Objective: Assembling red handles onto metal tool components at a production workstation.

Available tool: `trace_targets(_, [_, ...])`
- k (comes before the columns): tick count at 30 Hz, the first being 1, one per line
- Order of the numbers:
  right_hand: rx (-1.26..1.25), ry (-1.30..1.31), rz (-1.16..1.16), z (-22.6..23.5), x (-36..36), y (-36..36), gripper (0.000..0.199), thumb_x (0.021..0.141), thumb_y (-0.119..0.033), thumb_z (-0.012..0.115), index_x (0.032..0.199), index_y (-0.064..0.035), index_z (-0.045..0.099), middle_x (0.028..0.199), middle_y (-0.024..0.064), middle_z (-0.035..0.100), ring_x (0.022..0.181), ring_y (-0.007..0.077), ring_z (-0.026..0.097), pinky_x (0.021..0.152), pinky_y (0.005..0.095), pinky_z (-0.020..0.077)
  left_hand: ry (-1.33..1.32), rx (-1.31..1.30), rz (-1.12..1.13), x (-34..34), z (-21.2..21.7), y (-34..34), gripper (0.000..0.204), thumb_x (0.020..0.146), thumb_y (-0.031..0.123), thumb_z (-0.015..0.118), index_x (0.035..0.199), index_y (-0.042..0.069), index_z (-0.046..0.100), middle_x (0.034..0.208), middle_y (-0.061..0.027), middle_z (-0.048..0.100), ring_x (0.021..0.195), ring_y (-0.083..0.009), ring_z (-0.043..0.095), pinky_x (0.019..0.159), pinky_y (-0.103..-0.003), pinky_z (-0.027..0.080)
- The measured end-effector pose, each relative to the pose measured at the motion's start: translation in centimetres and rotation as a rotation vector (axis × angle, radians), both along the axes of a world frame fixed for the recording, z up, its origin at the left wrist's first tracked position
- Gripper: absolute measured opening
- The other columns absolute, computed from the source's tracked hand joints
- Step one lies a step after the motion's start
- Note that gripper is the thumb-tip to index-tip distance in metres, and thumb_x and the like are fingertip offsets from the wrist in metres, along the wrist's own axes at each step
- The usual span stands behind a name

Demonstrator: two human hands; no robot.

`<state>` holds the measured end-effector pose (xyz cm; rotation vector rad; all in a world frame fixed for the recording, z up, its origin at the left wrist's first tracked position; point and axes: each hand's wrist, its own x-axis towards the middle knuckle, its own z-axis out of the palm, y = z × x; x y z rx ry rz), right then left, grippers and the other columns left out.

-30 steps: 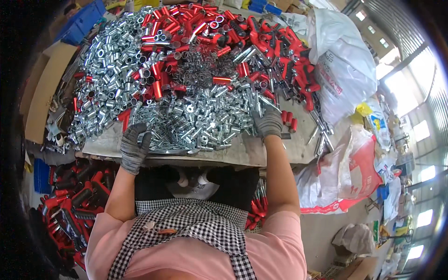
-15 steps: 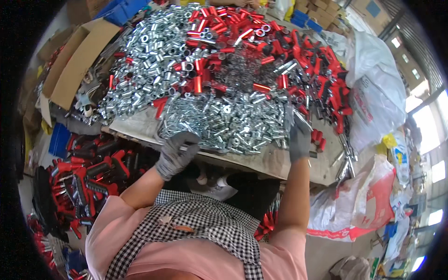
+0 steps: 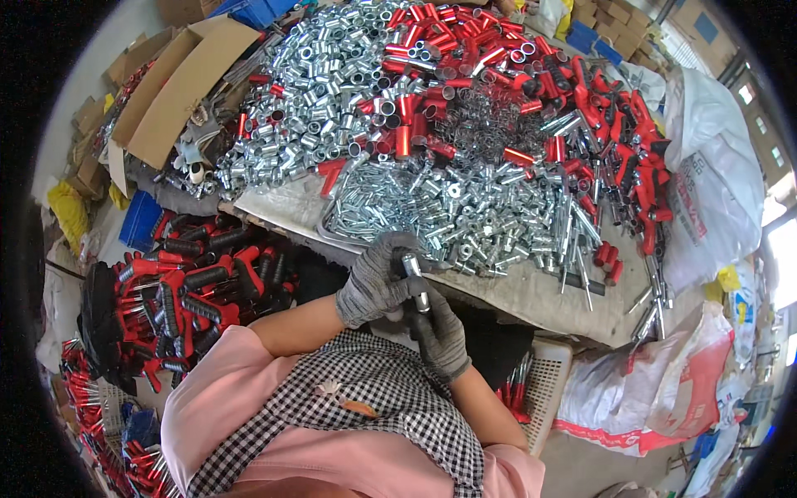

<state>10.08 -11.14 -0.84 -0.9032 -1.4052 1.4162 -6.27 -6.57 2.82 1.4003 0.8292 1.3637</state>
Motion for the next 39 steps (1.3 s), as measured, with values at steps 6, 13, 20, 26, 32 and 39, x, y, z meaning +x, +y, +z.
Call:
trace_targets(6, [-0.320, 0.108, 0.092, -1.2, -1.0, -0.2, 0.042, 0.094, -0.017, 0.055, 0.131, -0.0010, 0.044, 0.104, 0.0043, 0.059, 0.096, 0.0106, 0.055, 0.084, 0.0247, 0.0443, 0.126, -0.098, -0.039, -1.3, -1.4, -0.6, 0.038, 0.078, 0.005, 0.073, 0.102, 0.007, 0.044, 0.094, -0.0063, 0.059, 0.079, -0.0114, 0.058, 0.069, -0.027, 0.051])
trace_targets(13, [-0.187, 0.050, 0.092, -0.4, -1.2, 0.3, 0.042, 0.094, -0.020, 0.055, 0.130, -0.0014, 0.046, 0.104, 0.0042, 0.059, 0.095, 0.0112, 0.054, 0.084, 0.0271, 0.0439, 0.223, -0.131, -0.105, -2.3, -0.2, 1.1, 0.030, 0.075, 0.007, 0.076, 0.091, 0.007, 0.050, 0.083, -0.0027, 0.061, 0.074, -0.0089, 0.058, 0.065, -0.025, 0.049])
trace_targets(20, [-0.138, 0.185, 0.063, -0.8, -1.3, 0.9, 0.046, 0.094, -0.022, 0.054, 0.133, -0.0018, 0.041, 0.103, 0.0062, 0.059, 0.094, 0.0121, 0.055, 0.083, 0.0278, 0.0449, 0.378, 0.027, -0.055, -2.1, 1.1, 2.1, 0.025, 0.075, 0.015, 0.077, 0.083, 0.008, 0.054, 0.080, -0.0018, 0.061, 0.074, -0.0098, 0.056, 0.066, -0.027, 0.046])
trace_targets(26, [0.090, -0.002, -0.033, -0.4, 0.1, 1.6, 0.036, 0.095, -0.019, 0.052, 0.126, -0.0019, 0.046, 0.096, 0.0080, 0.060, 0.081, 0.0134, 0.058, 0.075, 0.0271, 0.0483, 0.383, -0.032, 0.070, -0.9, 2.8, 2.2, 0.027, 0.071, 0.017, 0.079, 0.088, 0.009, 0.059, 0.079, -0.0023, 0.061, 0.071, -0.0116, 0.056, 0.064, -0.027, 0.045])
trace_targets(32, [-0.017, 0.278, -0.116, -0.4, 0.8, 1.8, 0.034, 0.094, -0.019, 0.055, 0.122, -0.0005, 0.049, 0.084, 0.0035, 0.060, 0.075, 0.0100, 0.056, 0.067, 0.0240, 0.0471, 0.377, 0.047, 0.066, 0.5, 3.5, 2.3, 0.029, 0.073, 0.014, 0.078, 0.095, 0.008, 0.061, 0.087, -0.0032, 0.065, 0.077, -0.0114, 0.060, 0.069, -0.026, 0.048])
trace_targets(39, [-0.018, 0.220, -0.139, -0.8, 3.3, 2.2, 0.035, 0.093, -0.024, 0.056, 0.120, -0.0009, 0.051, 0.086, 0.0036, 0.062, 0.075, 0.0077, 0.056, 0.067, 0.0229, 0.0461, 0.555, 0.183, -0.055, 3.3, 4.9, 4.5, 0.021, 0.073, 0.008, 0.076, 0.080, 0.005, 0.057, 0.079, -0.0050, 0.063, 0.074, -0.0133, 0.059, 0.065, -0.028, 0.047])
